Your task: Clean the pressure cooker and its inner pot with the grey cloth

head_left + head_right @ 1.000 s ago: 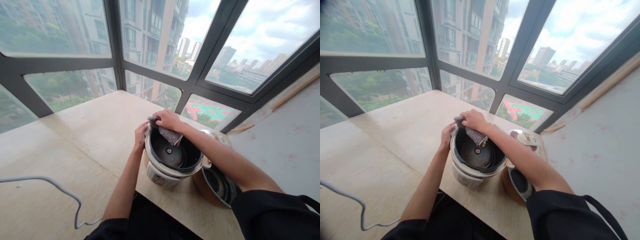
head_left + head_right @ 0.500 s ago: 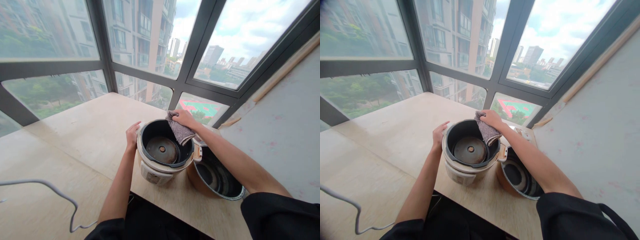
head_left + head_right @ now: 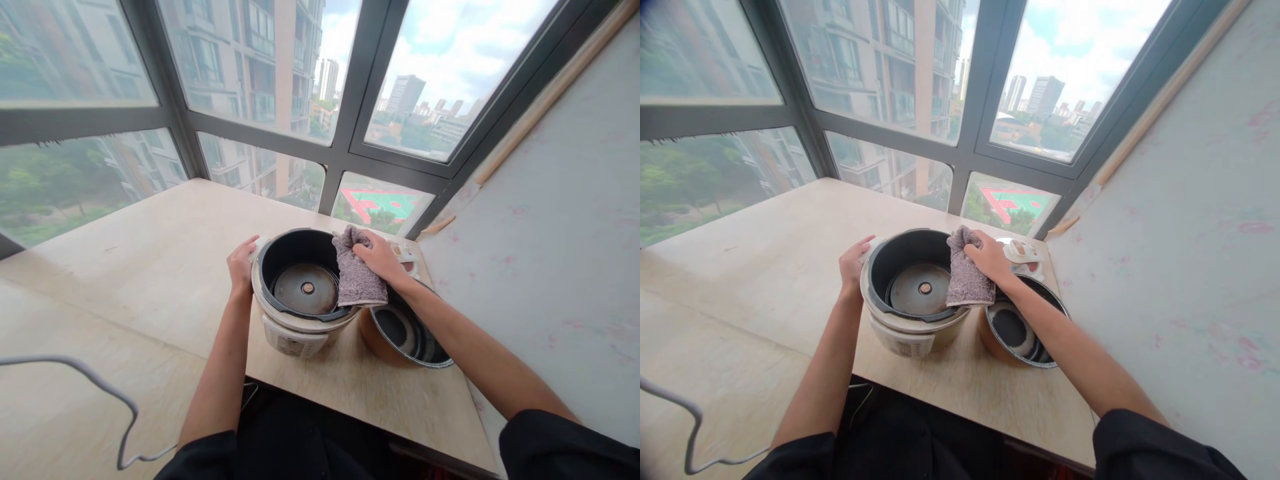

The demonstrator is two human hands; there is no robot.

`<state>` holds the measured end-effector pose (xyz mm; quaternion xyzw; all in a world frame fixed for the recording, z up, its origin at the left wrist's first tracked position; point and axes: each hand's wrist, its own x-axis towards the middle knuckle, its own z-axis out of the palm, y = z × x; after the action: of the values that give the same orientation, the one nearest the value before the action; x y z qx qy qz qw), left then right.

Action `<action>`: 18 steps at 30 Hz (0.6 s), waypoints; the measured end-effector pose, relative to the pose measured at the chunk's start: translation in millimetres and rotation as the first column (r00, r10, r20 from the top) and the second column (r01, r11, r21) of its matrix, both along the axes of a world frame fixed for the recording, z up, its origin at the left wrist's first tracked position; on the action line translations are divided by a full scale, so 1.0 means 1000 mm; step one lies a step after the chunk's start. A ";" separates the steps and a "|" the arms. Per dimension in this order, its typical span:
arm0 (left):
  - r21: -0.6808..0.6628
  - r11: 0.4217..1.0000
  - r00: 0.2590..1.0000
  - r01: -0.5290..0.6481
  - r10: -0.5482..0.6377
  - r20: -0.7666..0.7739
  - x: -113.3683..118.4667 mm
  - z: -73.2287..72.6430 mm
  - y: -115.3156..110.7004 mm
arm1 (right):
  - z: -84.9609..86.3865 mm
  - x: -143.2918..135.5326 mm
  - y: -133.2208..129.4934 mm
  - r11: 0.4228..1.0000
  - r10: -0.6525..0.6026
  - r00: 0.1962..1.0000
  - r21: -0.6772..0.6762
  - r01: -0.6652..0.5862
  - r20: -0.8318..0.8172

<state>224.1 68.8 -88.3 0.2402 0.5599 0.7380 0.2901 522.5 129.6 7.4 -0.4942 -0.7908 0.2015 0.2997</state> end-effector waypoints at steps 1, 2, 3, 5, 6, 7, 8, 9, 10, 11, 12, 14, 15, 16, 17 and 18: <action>0.002 1.000 1.000 0.000 0.000 0.014 -0.001 -0.001 0.001 | -0.001 0.003 -0.006 1.000 -0.020 0.999 -0.007 0.019 -0.039; 0.007 1.000 1.000 0.001 -0.001 0.028 -0.001 -0.002 0.001 | -0.003 0.004 -0.012 0.999 -0.046 0.997 -0.010 0.045 -0.069; 0.015 1.000 0.999 -0.001 0.000 0.041 -0.002 -0.002 0.002 | -0.004 0.006 -0.017 0.997 -0.075 0.993 -0.006 0.074 -0.094; 0.029 1.000 0.999 -0.004 0.003 0.045 -0.002 -0.004 0.003 | -0.006 0.006 -0.029 0.991 -0.131 0.982 0.016 0.134 -0.138; 0.033 0.999 0.999 -0.003 0.002 0.034 -0.003 -0.005 0.003 | -0.007 0.006 -0.035 0.988 -0.149 0.975 0.024 0.154 -0.163; 0.035 0.999 1.000 -0.001 0.000 0.022 -0.003 -0.005 0.004 | -0.008 0.005 -0.042 0.986 -0.155 0.970 0.027 0.163 -0.187; 0.036 0.999 1.000 0.003 -0.003 0.013 -0.003 -0.006 0.004 | -0.009 0.003 -0.049 0.987 -0.153 0.966 0.026 0.162 -0.209; 0.038 0.999 1.000 0.005 -0.005 0.009 -0.003 -0.007 0.004 | -0.010 0.001 -0.056 0.988 -0.142 0.964 0.025 0.151 -0.226; 0.040 0.999 1.000 0.008 -0.008 0.009 -0.003 -0.007 0.004 | -0.011 -0.001 -0.063 0.990 -0.127 0.963 0.028 0.137 -0.238; 0.044 0.999 1.000 0.008 -0.008 0.009 -0.003 -0.007 0.004 | -0.011 -0.003 -0.070 0.991 -0.113 0.963 0.037 0.126 -0.246; 0.048 0.999 1.000 0.007 -0.008 0.010 -0.002 -0.007 0.004 | -0.012 -0.006 -0.076 0.991 -0.104 0.963 0.055 0.121 -0.250; 0.053 0.999 1.000 0.004 -0.005 0.014 0.000 -0.005 0.004 | -0.014 -0.013 -0.088 0.989 -0.086 0.964 0.091 0.112 -0.251; 0.056 0.998 1.000 0.002 -0.003 0.016 0.001 -0.004 0.003 | -0.016 -0.017 -0.093 0.989 -0.074 0.965 0.104 0.103 -0.254; 0.059 0.998 1.000 0.000 -0.001 0.016 0.002 -0.004 0.002 | -0.017 -0.022 -0.097 0.989 -0.057 0.964 0.115 0.090 -0.260; 0.060 0.998 1.000 -0.003 0.002 0.014 0.003 -0.003 0.002 | -0.018 -0.028 -0.102 0.989 -0.035 0.962 0.126 0.072 -0.271; 0.059 0.998 1.000 -0.003 0.003 0.012 0.004 -0.002 0.001 | -0.018 -0.034 -0.107 0.989 -0.007 0.959 0.140 0.048 -0.282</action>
<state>228.0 70.0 -90.2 0.2436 0.5364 0.7561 0.2849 488.4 22.3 -10.7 -0.4485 -0.7458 0.2071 0.4470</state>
